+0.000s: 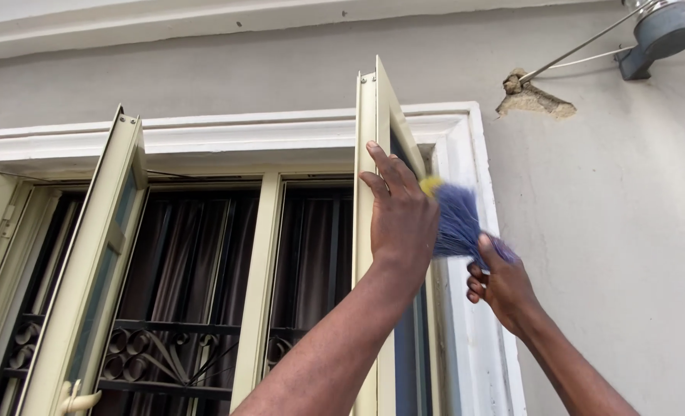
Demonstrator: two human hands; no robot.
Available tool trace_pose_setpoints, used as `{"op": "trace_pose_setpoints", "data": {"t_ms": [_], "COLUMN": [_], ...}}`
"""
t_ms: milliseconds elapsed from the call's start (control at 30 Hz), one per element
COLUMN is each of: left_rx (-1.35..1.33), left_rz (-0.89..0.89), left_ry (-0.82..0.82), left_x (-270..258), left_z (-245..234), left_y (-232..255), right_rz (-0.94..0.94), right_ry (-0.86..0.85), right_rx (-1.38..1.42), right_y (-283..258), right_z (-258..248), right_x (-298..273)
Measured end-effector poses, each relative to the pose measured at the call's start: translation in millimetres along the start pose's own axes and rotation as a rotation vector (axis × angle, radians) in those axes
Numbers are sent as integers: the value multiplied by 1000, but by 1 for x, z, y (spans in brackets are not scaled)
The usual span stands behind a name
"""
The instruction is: Cleaning a window frame and glass using a long duster brush.
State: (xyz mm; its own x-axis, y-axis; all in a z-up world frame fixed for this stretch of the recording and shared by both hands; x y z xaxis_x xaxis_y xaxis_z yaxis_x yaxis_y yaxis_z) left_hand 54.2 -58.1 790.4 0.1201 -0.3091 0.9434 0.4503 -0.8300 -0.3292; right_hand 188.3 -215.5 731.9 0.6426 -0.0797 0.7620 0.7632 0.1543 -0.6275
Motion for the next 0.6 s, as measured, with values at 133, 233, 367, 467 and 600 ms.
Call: {"op": "trace_pose_setpoints", "data": {"t_ms": [133,233,367,467,600], "left_rx": [201,218,147,196,243], "left_rz": [73,163,285,320,311], "left_ry": [-40,-174,-267,-253,-197], "left_x": [-27,-36,-46,-53,-57], "left_z": [-9,-9,-5,6,10], "left_y": [13,22,33,37,39], "right_rz": [178,89,30,130,146], "right_ry": [38,-18,-110,-79,-154], "right_rx": [-59,-30,53,-81,0], "right_y": [43,1,-24,5,9], "right_z": [-22,-5,13,-4,-20], "right_x": [13,-15,-30,-18,-17]}}
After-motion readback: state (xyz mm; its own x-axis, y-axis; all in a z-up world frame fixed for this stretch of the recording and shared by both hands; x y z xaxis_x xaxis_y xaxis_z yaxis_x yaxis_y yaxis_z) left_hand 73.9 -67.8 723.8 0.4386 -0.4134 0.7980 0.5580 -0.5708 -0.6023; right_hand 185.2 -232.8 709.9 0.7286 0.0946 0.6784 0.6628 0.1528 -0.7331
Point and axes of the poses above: each hand's wrist, its own x-axis towards the middle knuckle, its own z-axis out of the palm, y = z × x, the point moved 7 cm from there along x, towards the middle knuckle, and after that the axes turned 6 degrees about z, right-handed, at the moved point
